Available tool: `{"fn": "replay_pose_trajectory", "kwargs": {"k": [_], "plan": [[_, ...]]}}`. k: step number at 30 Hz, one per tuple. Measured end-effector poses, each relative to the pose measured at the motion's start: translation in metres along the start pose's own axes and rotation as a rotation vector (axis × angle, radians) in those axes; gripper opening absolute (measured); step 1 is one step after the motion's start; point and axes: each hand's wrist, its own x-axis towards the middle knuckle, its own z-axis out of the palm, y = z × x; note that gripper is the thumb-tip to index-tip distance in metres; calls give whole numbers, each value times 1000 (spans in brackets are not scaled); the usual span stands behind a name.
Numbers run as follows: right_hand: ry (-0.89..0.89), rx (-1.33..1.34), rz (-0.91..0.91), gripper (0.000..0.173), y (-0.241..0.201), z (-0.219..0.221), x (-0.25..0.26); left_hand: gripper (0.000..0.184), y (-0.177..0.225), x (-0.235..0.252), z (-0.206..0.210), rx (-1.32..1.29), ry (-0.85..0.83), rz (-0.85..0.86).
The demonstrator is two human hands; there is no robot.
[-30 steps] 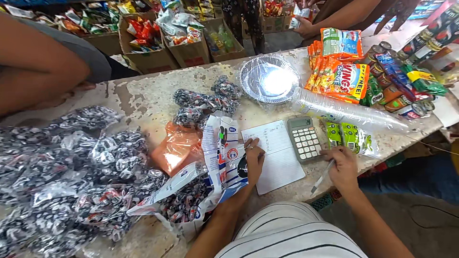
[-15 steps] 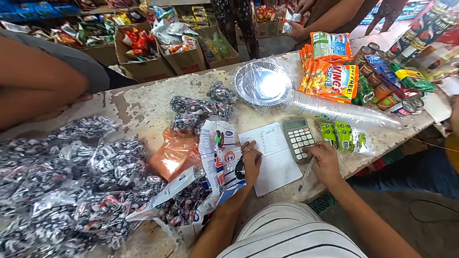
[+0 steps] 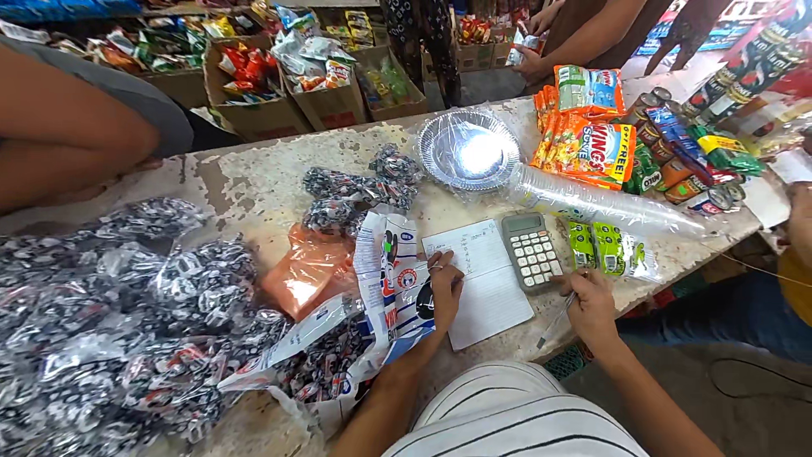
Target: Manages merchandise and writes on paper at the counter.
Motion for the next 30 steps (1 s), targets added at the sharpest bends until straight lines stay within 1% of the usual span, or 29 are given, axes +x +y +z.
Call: {"fn": "replay_pose_trajectory", "kwargs": {"k": [1, 3, 4, 6, 8, 9, 12, 13, 14, 15, 18, 20, 21, 23, 25, 27, 30], "plan": [[-3, 26, 5, 28, -2, -1, 0, 5, 0, 0, 0, 4, 5, 6], [20, 204, -7, 27, -21, -1, 4, 6, -1, -1, 0, 11, 8, 20], [29, 350, -31, 24, -35, 2, 9, 7, -2, -1, -1, 7, 3, 26], [11, 687, -71, 13, -72, 14, 21, 9, -4, -2, -2, -27, -4, 27], [-45, 992, -28, 8, -109, 34, 33, 10, -4, -1, -3, -81, -4, 23], [-90, 1087, 14, 14, -123, 46, 39, 11, -1, 0, -5, -96, -13, 11], [-209, 1247, 178, 51, -134, 89, 52, 11, 2, 0, -6, -109, -18, -25], [-219, 1240, 202, 57, -133, 98, 55, 10, 3, 1, -7, -96, -30, -43], [-209, 1202, 208, 58, -131, 105, 56, 9, 3, 2, -8, -88, -45, -65], [-189, 1144, 203, 55, -129, 108, 55, 9, 4, 3, -9, -85, -61, -91], [-124, 961, 132, 40, -115, 113, 52, 9, -4, 3, -7, -85, -72, -144], [-106, 907, 81, 31, -110, 111, 52, 8, -9, 1, -4, -84, -56, -154], [-102, 889, 67, 23, -110, 109, 52, 9, -10, 1, -3, -80, -51, -155], [-94, 872, 82, 11, -113, 104, 52, 10, -8, 0, -3, -86, -41, -155], [-127, 841, 78, 11, -114, 100, 51, 9, -9, 0, -2, -96, -34, -143], [-150, 786, 25, 17, -114, 99, 49, 9, -10, -1, -2, -101, -31, -134], [-107, 760, -76, 25, -110, 105, 46, 8, -8, -1, -2, -111, -18, -136]]}}
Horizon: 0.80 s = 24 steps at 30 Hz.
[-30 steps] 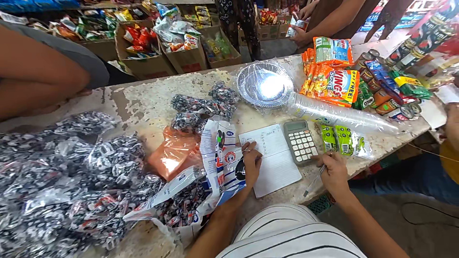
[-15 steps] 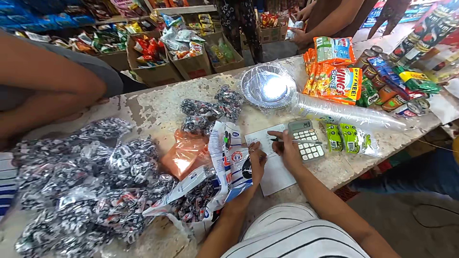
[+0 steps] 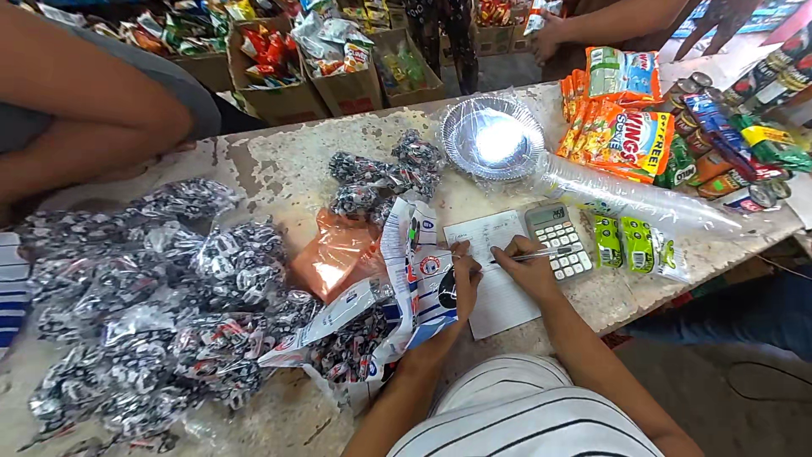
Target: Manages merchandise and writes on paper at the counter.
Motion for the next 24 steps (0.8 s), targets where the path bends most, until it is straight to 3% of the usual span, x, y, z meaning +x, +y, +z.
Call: {"fn": "replay_pose_trajectory", "kwargs": {"k": [14, 24], "plan": [[71, -56, -63, 29, 7, 4, -2, 10, 2, 0, 0, -29, -27, -39], [29, -65, -104, 29, 8, 3, -1, 11, -13, 0, 2, -48, -32, -37]]}}
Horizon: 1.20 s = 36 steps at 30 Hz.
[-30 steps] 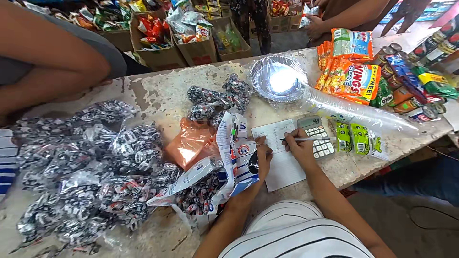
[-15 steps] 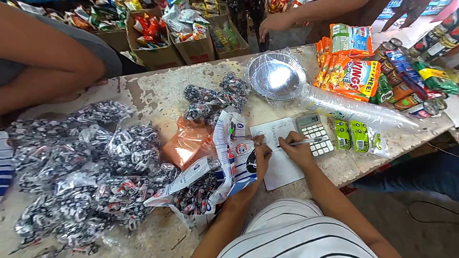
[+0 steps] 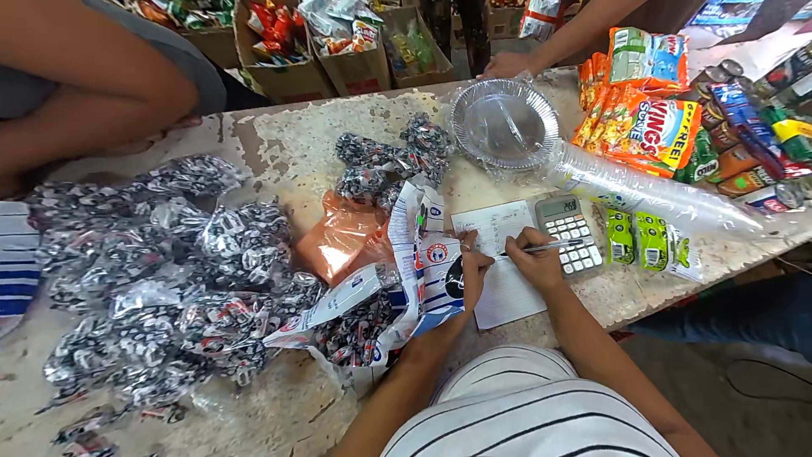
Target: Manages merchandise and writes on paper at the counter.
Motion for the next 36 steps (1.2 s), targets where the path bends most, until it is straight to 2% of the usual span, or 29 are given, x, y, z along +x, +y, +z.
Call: {"fn": "replay_pose_trajectory", "kwargs": {"k": [11, 25, 30, 36], "plan": [[-47, -36, -17, 29, 1, 1, 0, 11, 5, -1, 0, 10, 2, -36], [-10, -33, -29, 28, 5, 1, -1, 10, 3, -2, 0, 25, 11, -19], [24, -37, -45, 28, 4, 2, 0, 12, 16, -3, -2, 0, 7, -79], [25, -51, -41, 29, 2, 3, -1, 10, 3, -3, 0, 13, 27, 8]]}}
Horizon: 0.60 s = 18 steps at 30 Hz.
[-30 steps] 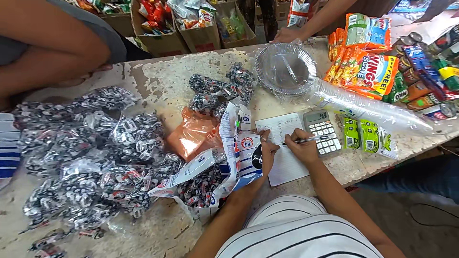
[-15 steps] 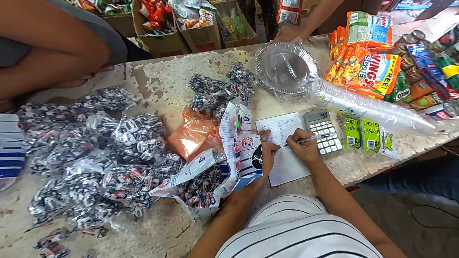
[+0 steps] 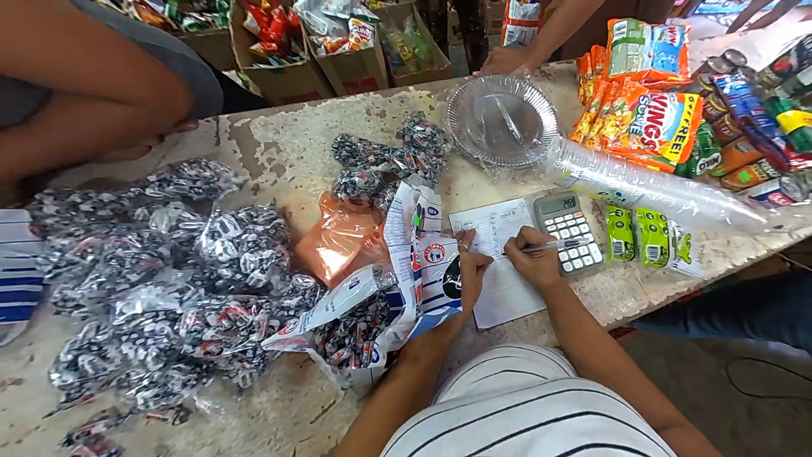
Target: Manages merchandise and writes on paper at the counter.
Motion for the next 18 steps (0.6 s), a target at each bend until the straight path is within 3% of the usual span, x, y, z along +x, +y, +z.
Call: {"fn": "replay_pose_trajectory", "kwargs": {"k": [11, 18], "plan": [[23, -26, 6, 30, 0, 0, 0, 11, 7, 2, -1, 11, -17, -53], [31, -2, 23, 30, -1, -2, 0, 14, 8, 1, -1, 44, -7, 11]]}}
